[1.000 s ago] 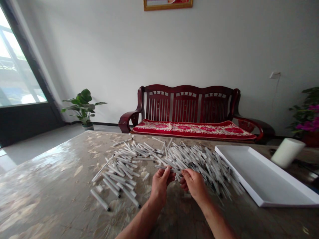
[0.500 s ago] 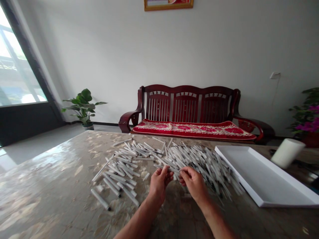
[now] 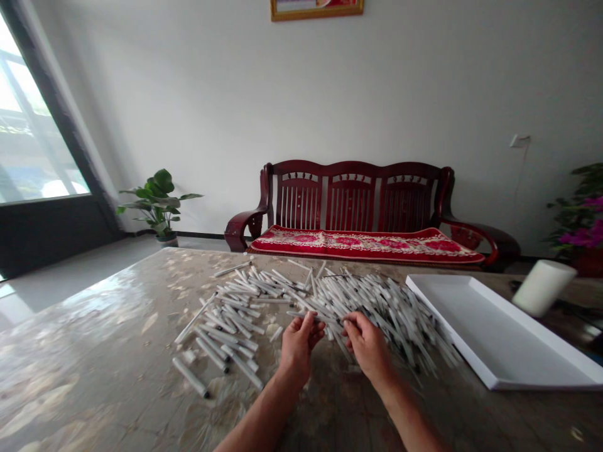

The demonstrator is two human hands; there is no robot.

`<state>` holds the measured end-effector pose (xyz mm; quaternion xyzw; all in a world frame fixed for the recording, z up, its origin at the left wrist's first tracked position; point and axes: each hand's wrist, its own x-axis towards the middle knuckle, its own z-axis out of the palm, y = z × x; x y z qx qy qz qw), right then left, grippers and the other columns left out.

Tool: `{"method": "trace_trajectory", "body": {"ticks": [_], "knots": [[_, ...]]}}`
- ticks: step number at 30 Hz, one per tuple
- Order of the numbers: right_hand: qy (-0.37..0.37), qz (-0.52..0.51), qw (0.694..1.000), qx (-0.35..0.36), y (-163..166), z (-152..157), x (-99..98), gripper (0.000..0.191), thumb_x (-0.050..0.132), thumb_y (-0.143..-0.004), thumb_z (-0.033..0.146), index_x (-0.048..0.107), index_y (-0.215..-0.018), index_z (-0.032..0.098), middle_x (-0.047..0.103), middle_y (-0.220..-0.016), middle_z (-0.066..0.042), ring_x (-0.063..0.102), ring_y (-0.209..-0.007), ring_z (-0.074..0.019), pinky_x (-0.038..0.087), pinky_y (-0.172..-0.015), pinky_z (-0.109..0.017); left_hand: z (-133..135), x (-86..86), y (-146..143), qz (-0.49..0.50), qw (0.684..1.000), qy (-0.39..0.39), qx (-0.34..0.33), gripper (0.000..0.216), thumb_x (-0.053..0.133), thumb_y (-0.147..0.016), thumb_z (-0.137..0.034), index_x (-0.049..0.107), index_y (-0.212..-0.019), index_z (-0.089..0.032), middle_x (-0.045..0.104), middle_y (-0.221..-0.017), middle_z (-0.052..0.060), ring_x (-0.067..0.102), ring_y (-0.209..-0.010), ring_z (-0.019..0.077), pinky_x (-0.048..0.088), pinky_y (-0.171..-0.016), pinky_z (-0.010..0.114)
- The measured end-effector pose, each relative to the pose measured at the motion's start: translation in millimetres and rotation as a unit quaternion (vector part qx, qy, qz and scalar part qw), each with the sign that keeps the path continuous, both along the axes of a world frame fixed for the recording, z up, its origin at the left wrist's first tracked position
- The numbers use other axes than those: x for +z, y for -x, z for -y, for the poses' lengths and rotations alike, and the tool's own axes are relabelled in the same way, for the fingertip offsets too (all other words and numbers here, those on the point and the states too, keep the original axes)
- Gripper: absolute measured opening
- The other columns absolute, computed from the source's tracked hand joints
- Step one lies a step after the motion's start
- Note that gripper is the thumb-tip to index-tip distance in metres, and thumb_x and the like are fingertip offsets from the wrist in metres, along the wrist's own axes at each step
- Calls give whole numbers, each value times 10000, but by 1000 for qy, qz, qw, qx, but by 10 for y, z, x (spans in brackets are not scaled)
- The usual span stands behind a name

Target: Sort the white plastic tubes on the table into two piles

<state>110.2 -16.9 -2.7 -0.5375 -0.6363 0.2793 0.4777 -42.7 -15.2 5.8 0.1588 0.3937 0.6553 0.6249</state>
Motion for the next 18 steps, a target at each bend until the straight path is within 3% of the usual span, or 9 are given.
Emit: {"method": "trace_trajectory", "body": {"ticks": [6, 10, 15, 18], "knots": [[-38, 65, 997, -9, 49, 50, 27, 246, 462, -886, 393, 614, -821, 212, 670, -620, -24, 635, -532, -172, 440, -503, -234, 36, -39, -61, -13, 1000, -20, -18, 357, 909, -575, -307, 643, -734, -131, 654, -593, -11, 657, -551, 114, 555, -526, 193], [-54, 99, 993, -31, 13, 29, 33, 238, 431, -880, 366, 601, -815, 213, 669, -636, -34, 633, -561, -179, 431, -530, -244, 10, -36, -28, -9, 1000, -18, -9, 320, 886, -619, -284, 641, -753, -128, 664, -614, 1, 664, -569, 113, 551, -541, 191], [-63, 90, 987, -116, -285, -66, 100, 294, 391, -870, 429, 589, -814, 218, 665, -668, -36, 630, -620, -196, 441, -571, -272, -96, -27, 183, -25, 997, 16, 73, 251, 802, -726, -298, 603, -780, -155, 649, -635, -16, 654, -561, 97, 528, -533, 184], [-61, 100, 978, -173, -468, -113, 127, 330, 381, -862, 449, 609, -821, 215, 677, -695, -41, 626, -649, -209, 443, -599, -296, -125, -57, 243, -107, 993, 19, 43, 296, 793, -709, -376, 586, -728, -166, 624, -600, -29, 638, -532, 109, 500, -495, 191]]}}
